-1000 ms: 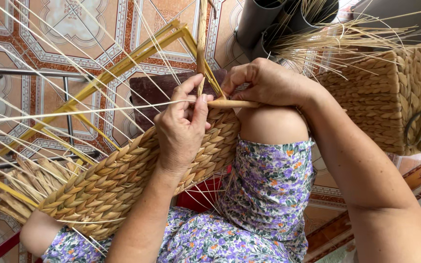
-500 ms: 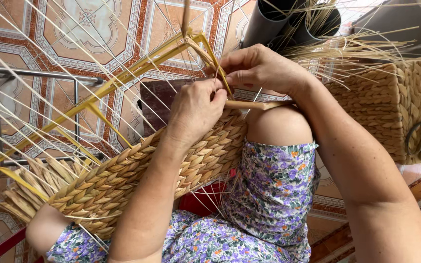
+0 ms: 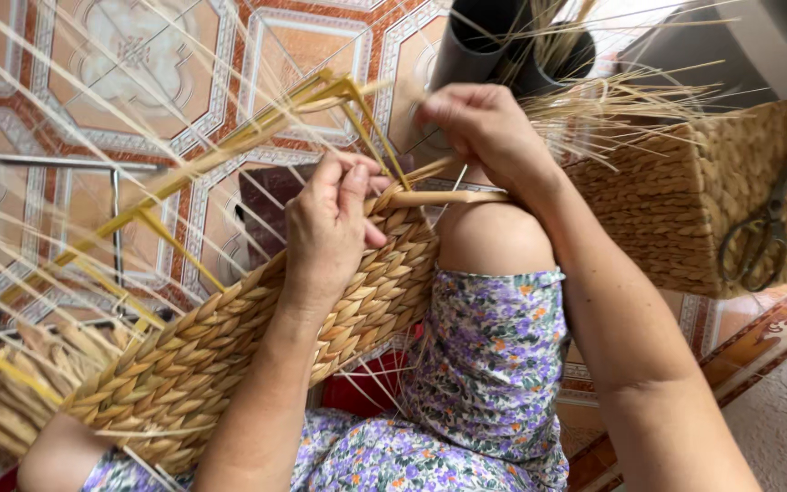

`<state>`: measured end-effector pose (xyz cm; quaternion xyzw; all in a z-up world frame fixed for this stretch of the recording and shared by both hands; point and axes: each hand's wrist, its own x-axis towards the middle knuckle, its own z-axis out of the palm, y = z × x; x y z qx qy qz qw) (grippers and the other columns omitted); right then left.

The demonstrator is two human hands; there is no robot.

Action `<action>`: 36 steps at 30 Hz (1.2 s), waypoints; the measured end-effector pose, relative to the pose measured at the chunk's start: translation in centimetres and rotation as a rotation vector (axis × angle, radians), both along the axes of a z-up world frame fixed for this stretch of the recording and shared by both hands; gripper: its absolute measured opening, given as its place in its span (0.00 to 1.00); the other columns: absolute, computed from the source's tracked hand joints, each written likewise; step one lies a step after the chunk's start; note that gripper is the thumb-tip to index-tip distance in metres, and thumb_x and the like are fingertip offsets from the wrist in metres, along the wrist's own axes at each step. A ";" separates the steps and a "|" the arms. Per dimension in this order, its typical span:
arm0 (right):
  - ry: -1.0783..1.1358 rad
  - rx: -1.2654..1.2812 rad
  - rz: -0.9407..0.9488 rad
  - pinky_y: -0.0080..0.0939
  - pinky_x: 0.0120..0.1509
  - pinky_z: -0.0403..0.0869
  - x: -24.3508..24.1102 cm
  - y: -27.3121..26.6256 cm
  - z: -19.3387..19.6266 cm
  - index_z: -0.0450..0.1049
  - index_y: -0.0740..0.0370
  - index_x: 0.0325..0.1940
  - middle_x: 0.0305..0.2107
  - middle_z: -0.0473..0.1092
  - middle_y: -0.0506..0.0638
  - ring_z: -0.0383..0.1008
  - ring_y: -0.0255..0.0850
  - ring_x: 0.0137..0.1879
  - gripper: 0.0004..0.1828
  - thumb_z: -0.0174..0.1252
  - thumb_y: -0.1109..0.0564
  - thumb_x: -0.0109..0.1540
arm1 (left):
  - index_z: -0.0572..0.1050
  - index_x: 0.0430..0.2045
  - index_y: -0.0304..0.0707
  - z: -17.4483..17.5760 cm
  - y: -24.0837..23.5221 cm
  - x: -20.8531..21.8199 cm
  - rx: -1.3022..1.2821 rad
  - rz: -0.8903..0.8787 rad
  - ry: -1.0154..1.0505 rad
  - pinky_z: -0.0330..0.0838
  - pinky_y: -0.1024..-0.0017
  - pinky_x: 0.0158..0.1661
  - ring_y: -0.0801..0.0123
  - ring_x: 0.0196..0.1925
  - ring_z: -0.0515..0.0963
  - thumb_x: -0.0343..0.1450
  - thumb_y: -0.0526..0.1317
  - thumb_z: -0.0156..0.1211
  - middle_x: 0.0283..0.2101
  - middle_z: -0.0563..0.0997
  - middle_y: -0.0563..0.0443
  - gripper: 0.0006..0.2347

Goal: The person weaves a basket using dried palm leaves on a yellow metal frame. They interlace the leaves through vertical supports, pulling and tightening the weave to build the basket's body.

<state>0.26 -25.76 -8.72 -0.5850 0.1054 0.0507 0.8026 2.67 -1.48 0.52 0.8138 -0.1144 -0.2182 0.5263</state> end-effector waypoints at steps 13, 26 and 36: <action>-0.457 0.403 -0.765 0.24 0.29 0.60 -7.1 -2.9 2.9 0.70 0.63 0.49 0.30 0.73 0.50 0.62 0.29 0.27 0.04 0.55 0.64 0.70 | 0.71 0.51 0.29 0.0 3.1 -2.1 -0.140 -0.088 -0.260 0.84 0.78 0.32 0.72 0.33 0.86 0.77 0.30 0.53 0.51 0.82 0.41 0.09; -0.018 0.092 -0.735 0.27 0.19 0.58 -14.5 -6.2 1.3 0.76 0.61 0.45 0.25 0.74 0.48 0.62 0.27 0.20 0.02 0.57 0.62 0.71 | 0.75 0.51 0.32 -0.1 6.5 -4.0 -0.070 -0.035 -0.205 0.81 0.78 0.36 0.75 0.35 0.85 0.77 0.30 0.55 0.37 0.85 0.48 0.09; 1.018 -0.757 -0.424 0.34 0.29 0.74 -21.6 -8.2 1.7 0.80 0.63 0.36 0.26 0.77 0.52 0.72 0.33 0.24 0.15 0.60 0.49 0.68 | 0.74 0.50 0.28 -0.7 9.9 -5.6 -0.193 0.044 -0.205 0.79 0.81 0.36 0.75 0.36 0.83 0.79 0.30 0.51 0.52 0.82 0.43 0.08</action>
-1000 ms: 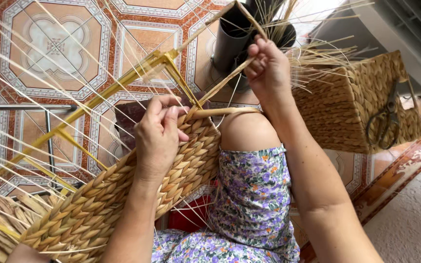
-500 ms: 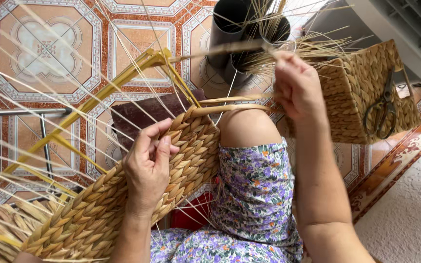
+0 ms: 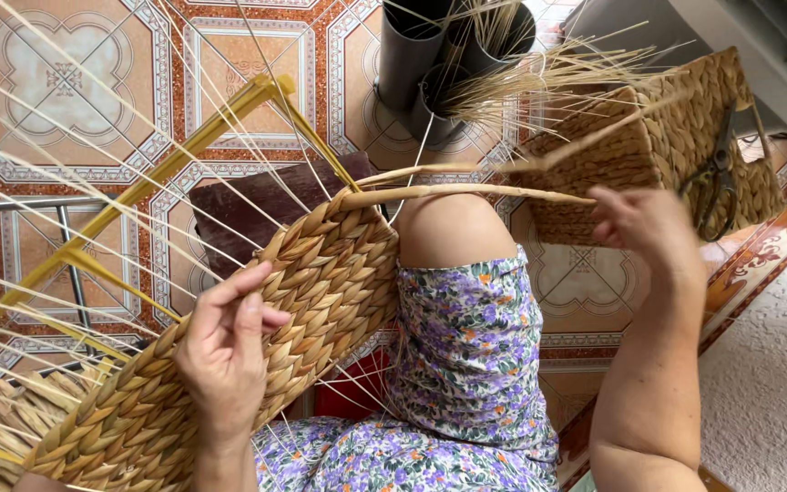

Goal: The person weaves a basket using dried palm leaves on a yellow metal frame. They interlace the leaves through vertical supports, pulling and tightening the weave to build the basket's body.

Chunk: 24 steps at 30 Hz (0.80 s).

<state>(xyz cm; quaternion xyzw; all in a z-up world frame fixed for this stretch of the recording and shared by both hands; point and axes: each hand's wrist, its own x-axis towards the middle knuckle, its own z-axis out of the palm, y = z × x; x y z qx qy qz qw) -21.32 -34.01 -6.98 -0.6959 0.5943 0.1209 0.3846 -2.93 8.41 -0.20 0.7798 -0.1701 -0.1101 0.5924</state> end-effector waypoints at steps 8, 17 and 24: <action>-0.856 -0.507 0.523 0.38 0.56 0.79 9.5 -3.4 2.5 0.82 0.58 0.58 0.47 0.81 0.53 0.82 0.41 0.52 0.12 0.60 0.59 0.72 | 0.75 0.48 0.27 0.1 0.5 -0.9 0.033 0.019 -0.004 0.81 0.81 0.37 0.75 0.36 0.84 0.79 0.31 0.51 0.50 0.83 0.44 0.08; -0.042 -0.985 0.724 0.46 0.43 0.60 18.5 -7.7 -8.4 0.85 0.46 0.39 0.23 0.77 0.47 0.66 0.37 0.27 0.06 0.67 0.47 0.65 | 0.76 0.48 0.29 0.3 1.7 -1.4 0.073 0.054 0.009 0.79 0.81 0.35 0.75 0.35 0.84 0.78 0.31 0.52 0.50 0.84 0.45 0.08; -0.202 -1.166 0.729 0.38 0.32 0.62 15.7 -9.1 -3.1 0.82 0.47 0.34 0.25 0.75 0.40 0.68 0.32 0.25 0.07 0.62 0.52 0.67 | 0.76 0.48 0.29 0.7 2.6 -1.5 0.020 0.058 0.008 0.79 0.81 0.36 0.75 0.35 0.83 0.78 0.31 0.52 0.51 0.83 0.45 0.08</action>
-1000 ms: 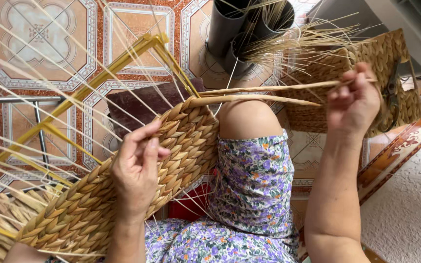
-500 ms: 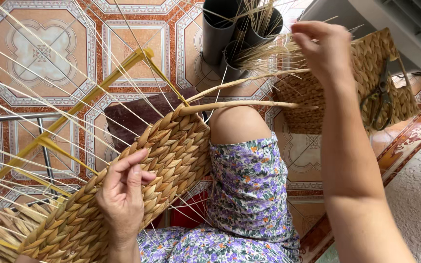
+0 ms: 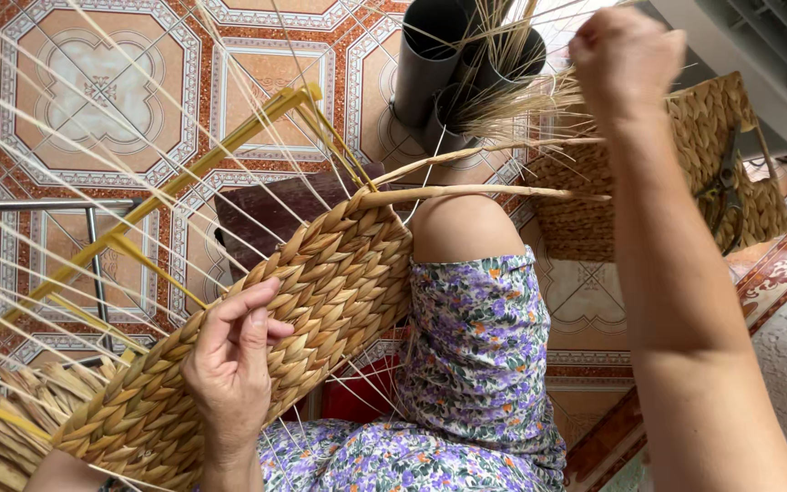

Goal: The person weaves a basket using dried palm leaves on a yellow metal frame. They interlace the leaves through vertical supports, pulling and tightening the weave to build the basket's body.

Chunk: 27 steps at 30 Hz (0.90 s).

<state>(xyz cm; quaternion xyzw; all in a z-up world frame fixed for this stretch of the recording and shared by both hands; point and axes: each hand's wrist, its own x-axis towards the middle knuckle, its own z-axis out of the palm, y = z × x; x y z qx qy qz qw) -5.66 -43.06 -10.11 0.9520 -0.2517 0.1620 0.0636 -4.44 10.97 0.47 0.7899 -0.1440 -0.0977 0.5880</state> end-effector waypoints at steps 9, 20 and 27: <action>-0.618 0.686 0.206 0.42 0.50 0.77 -14.9 15.9 19.1 0.74 0.64 0.57 0.45 0.75 0.52 0.78 0.41 0.49 0.11 0.56 0.59 0.70 | 0.66 0.59 0.34 4.6 -4.7 -1.5 -0.116 -0.273 -0.255 0.86 0.79 0.42 0.71 0.44 0.85 0.76 0.31 0.56 0.61 0.73 0.38 0.16; -0.318 1.523 0.745 0.36 0.53 0.79 -11.9 34.7 14.6 0.72 0.65 0.59 0.45 0.77 0.52 0.80 0.39 0.46 0.14 0.54 0.58 0.70 | 0.74 0.54 0.42 2.6 0.1 -4.8 -0.434 -0.253 -0.202 0.85 0.66 0.53 0.65 0.49 0.86 0.85 0.42 0.43 0.56 0.81 0.41 0.11; -0.503 2.307 0.289 0.33 0.35 0.74 -7.0 35.4 9.8 0.70 0.68 0.61 0.38 0.76 0.52 0.74 0.33 0.32 0.20 0.46 0.51 0.73 | 0.72 0.60 0.31 3.1 10.9 -7.2 -0.768 0.021 0.287 0.73 0.76 0.23 0.72 0.19 0.76 0.83 0.42 0.42 0.27 0.84 0.43 0.17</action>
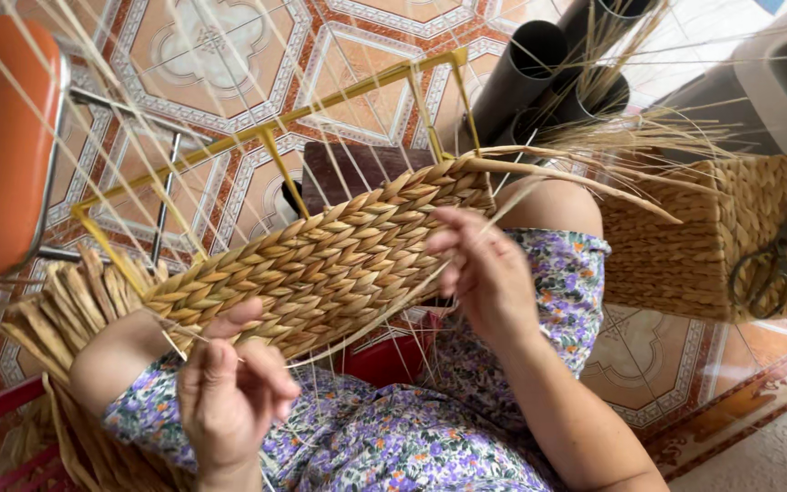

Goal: The person weaves a basket using dried palm leaves on a yellow metal frame. They interlace the leaves through vertical supports, pulling and tightening the weave to build the basket's body.

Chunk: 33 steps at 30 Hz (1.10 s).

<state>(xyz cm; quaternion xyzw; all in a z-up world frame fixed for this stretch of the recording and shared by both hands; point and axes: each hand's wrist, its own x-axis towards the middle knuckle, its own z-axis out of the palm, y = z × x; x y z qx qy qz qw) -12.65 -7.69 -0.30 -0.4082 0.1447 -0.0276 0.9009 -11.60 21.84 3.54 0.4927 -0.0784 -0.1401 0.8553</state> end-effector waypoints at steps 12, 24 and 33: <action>-0.082 -0.713 0.717 0.32 0.28 0.67 -1.5 7.2 2.5 0.81 0.60 0.47 0.16 0.65 0.42 0.65 0.29 0.24 0.18 0.49 0.48 0.70 | 0.74 0.56 0.36 -0.3 -3.3 2.5 0.501 -0.137 -0.100 0.62 0.86 0.10 0.87 0.12 0.63 0.79 0.44 0.41 0.48 0.85 0.48 0.17; -0.133 -0.932 0.639 0.37 0.29 0.71 -1.6 7.4 1.4 0.76 0.62 0.35 0.18 0.70 0.46 0.71 0.34 0.24 0.17 0.50 0.51 0.70 | 0.74 0.58 0.34 1.0 -4.8 2.4 0.473 -0.206 -0.085 0.65 0.85 0.17 0.86 0.16 0.69 0.81 0.46 0.43 0.42 0.87 0.50 0.18; -0.270 -1.046 0.502 0.41 0.34 0.74 -1.4 7.3 1.8 0.74 0.66 0.41 0.24 0.73 0.51 0.75 0.40 0.30 0.13 0.50 0.54 0.70 | 0.74 0.58 0.36 0.5 -5.1 2.0 0.511 -0.247 -0.060 0.66 0.84 0.18 0.85 0.17 0.68 0.79 0.45 0.46 0.42 0.86 0.52 0.17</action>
